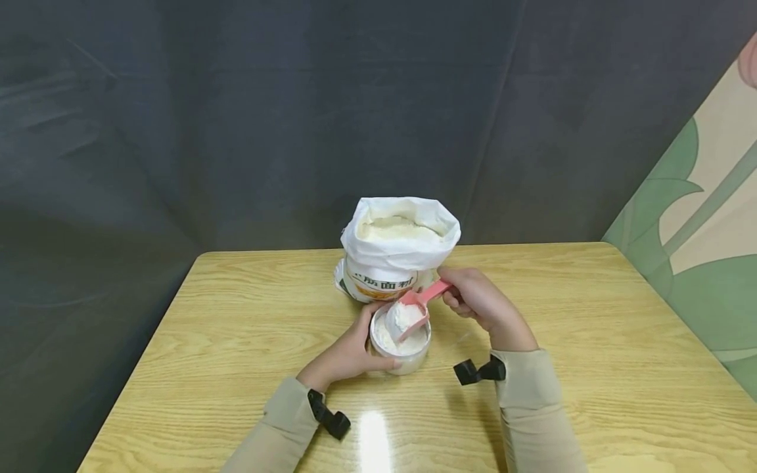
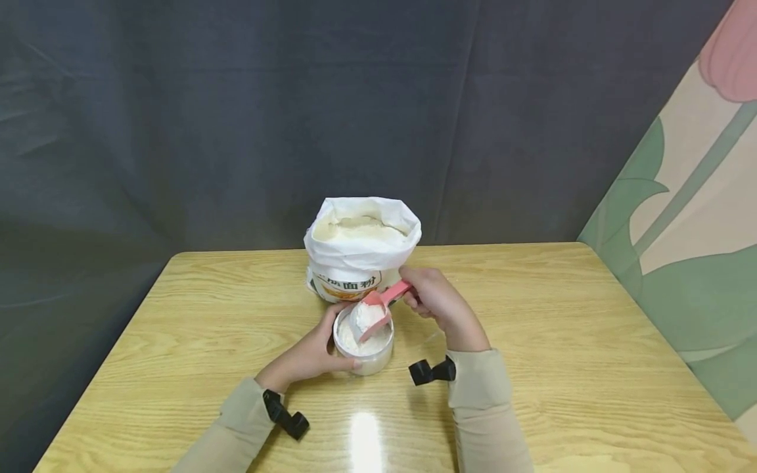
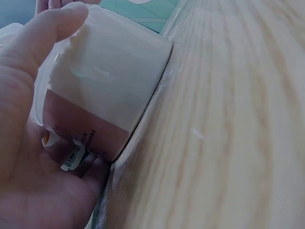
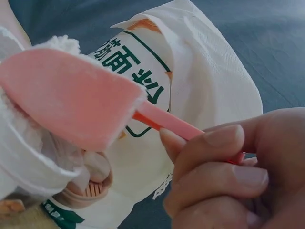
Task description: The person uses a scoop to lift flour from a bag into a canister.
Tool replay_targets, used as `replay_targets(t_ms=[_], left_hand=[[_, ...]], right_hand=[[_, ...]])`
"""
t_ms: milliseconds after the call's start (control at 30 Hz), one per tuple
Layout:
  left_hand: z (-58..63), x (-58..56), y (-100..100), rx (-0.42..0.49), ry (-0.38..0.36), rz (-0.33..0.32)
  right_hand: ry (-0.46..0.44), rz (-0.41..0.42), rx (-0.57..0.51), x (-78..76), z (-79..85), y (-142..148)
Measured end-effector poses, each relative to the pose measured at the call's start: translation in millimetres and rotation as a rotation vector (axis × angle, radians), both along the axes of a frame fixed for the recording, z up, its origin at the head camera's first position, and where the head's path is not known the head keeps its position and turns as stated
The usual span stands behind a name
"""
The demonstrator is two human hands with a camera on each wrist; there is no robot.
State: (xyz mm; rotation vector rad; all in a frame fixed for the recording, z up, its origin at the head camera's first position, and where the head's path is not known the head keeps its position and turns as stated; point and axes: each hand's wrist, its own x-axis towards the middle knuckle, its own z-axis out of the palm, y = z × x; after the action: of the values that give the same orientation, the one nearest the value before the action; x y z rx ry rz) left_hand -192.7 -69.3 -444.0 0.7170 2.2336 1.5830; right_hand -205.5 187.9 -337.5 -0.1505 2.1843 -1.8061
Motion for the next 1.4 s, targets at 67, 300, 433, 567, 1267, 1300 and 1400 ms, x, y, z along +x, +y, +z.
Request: replay_targets(t_ms=[67,300,433,567,1267,1300,1400], left_hand=[[0.2,0.2,-0.3,-0.007,-0.002,0.004],[-1.0,-0.6,-0.2,-0.009,0.01,0.003],[-1.3,-1.3,-0.1,-0.009,0.011,0.003],[-1.0,-1.7,-0.2,-0.015,0.002,0.006],[-2.4,-2.0,-0.9,0.017,0.014,-0.006],[-2.3,-2.0,-0.9,0.017,0.013,-0.004],[-2.5,-2.0,-1.0,0.011,0.007,-0.001]], right_hand=[[0.013,0.02,0.043,0.7,0.9,0.2],[0.091,-0.03,0.218,9.2,10.4,-4.0],[0.156,-0.142,0.348,15.4,17.0,-12.9],[0.22,-0.21,0.456,22.0,20.5,-24.8],[0.396,-0.265,0.534,38.5,31.0,-41.0],[0.4,-0.263,0.532,38.5,31.2,-41.3],[0.408,-0.27,0.549,39.0,32.1,-41.3]])
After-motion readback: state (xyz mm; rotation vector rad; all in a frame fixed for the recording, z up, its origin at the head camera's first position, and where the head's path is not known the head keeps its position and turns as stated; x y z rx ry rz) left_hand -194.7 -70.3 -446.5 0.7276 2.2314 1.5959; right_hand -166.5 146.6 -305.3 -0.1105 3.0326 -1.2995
